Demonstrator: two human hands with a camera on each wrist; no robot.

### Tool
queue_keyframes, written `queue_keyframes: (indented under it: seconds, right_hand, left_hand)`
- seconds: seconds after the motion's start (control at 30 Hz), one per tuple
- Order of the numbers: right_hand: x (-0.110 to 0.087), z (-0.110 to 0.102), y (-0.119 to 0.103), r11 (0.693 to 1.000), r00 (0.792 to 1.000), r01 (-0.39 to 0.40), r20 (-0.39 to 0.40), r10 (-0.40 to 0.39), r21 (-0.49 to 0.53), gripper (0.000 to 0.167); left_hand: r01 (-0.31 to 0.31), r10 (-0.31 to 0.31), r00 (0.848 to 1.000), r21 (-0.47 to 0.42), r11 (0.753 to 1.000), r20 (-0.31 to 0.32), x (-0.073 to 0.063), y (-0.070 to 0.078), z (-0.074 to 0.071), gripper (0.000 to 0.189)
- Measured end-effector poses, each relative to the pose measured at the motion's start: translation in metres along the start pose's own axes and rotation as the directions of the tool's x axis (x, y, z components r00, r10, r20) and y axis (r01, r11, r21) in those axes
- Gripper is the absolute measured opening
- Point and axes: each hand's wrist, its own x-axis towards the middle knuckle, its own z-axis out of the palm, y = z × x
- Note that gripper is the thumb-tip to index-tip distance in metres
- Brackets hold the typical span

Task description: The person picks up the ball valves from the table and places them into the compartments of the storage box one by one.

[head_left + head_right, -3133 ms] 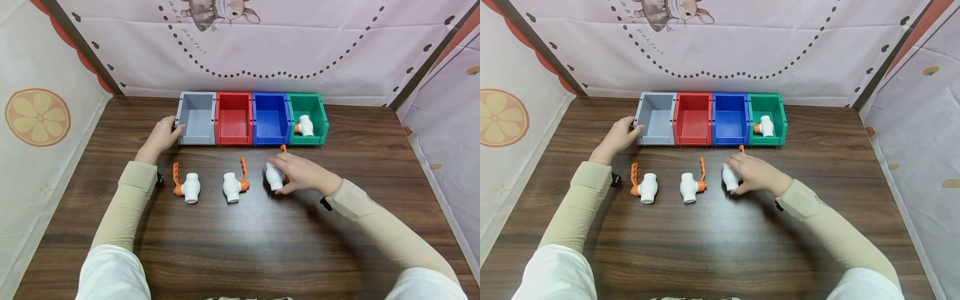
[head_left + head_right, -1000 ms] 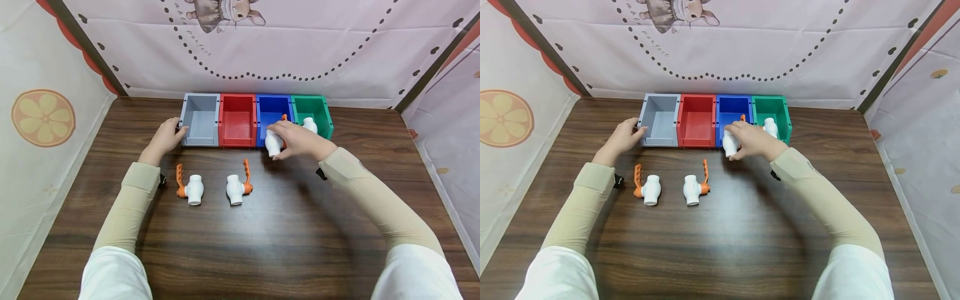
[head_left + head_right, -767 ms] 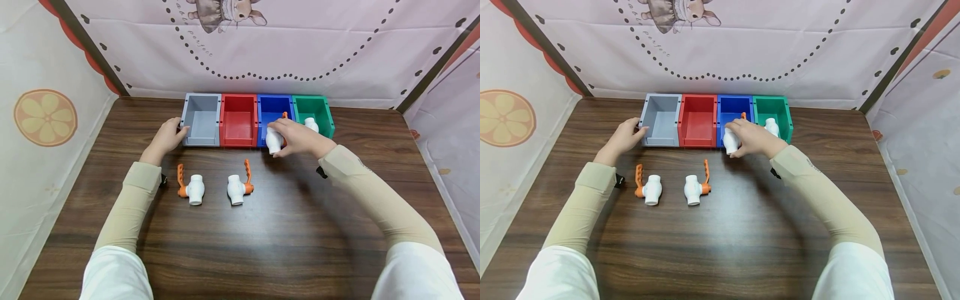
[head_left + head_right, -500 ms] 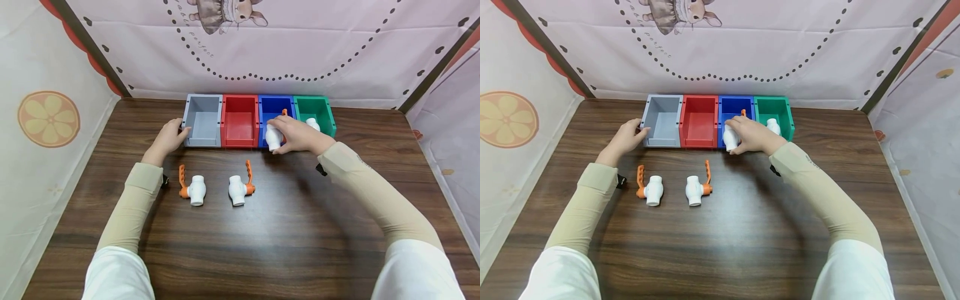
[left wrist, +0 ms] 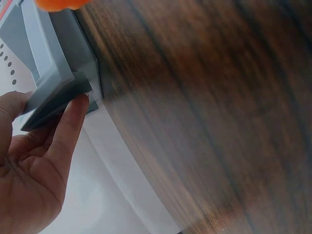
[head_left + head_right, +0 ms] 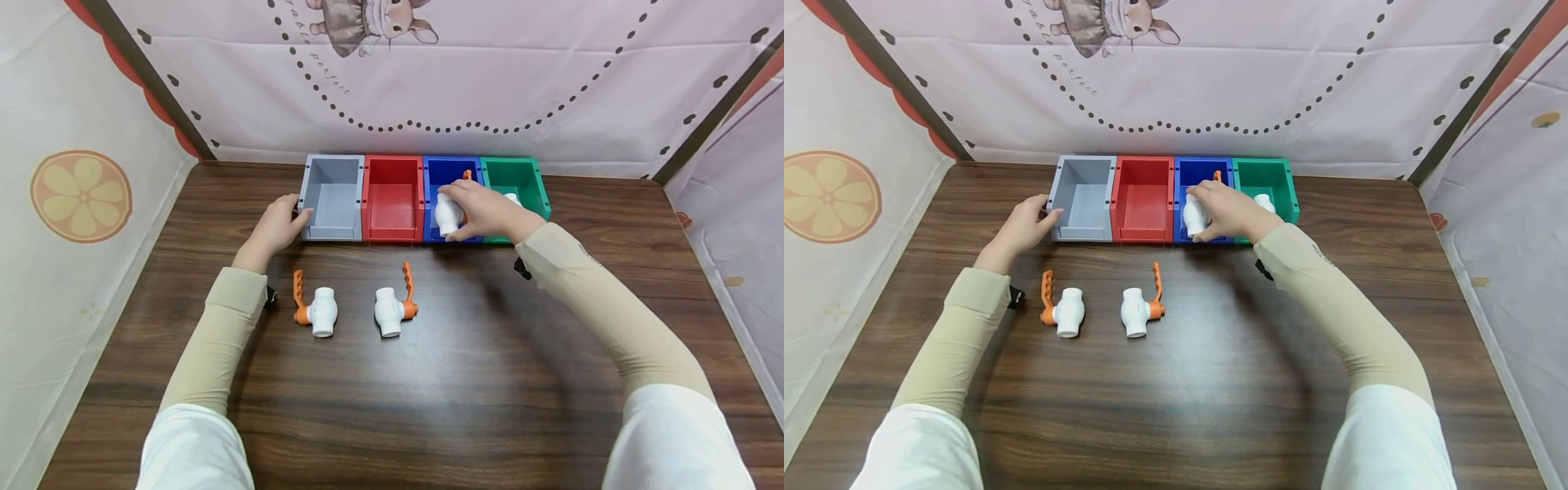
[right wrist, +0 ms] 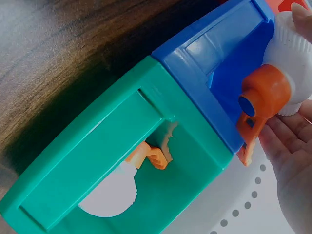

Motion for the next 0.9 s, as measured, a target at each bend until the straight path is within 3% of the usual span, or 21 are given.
queue_keyframes:
  seconds: [0.27,0.9]
  right_hand:
    - [0.007,0.000,0.009,0.999,0.999,-0.049,0.004,0.049,0.014,0.081]
    - [0.024,0.004,0.028,0.997,0.996,-0.079,0.030,0.079,0.024,0.084]
  left_hand:
    - [-0.001,0.001,1.000,-0.002,1.000,0.008,0.002,0.001,0.000,0.034]
    - [0.013,-0.013,1.000,0.004,1.000,0.015,-0.001,0.001,0.000,0.037]
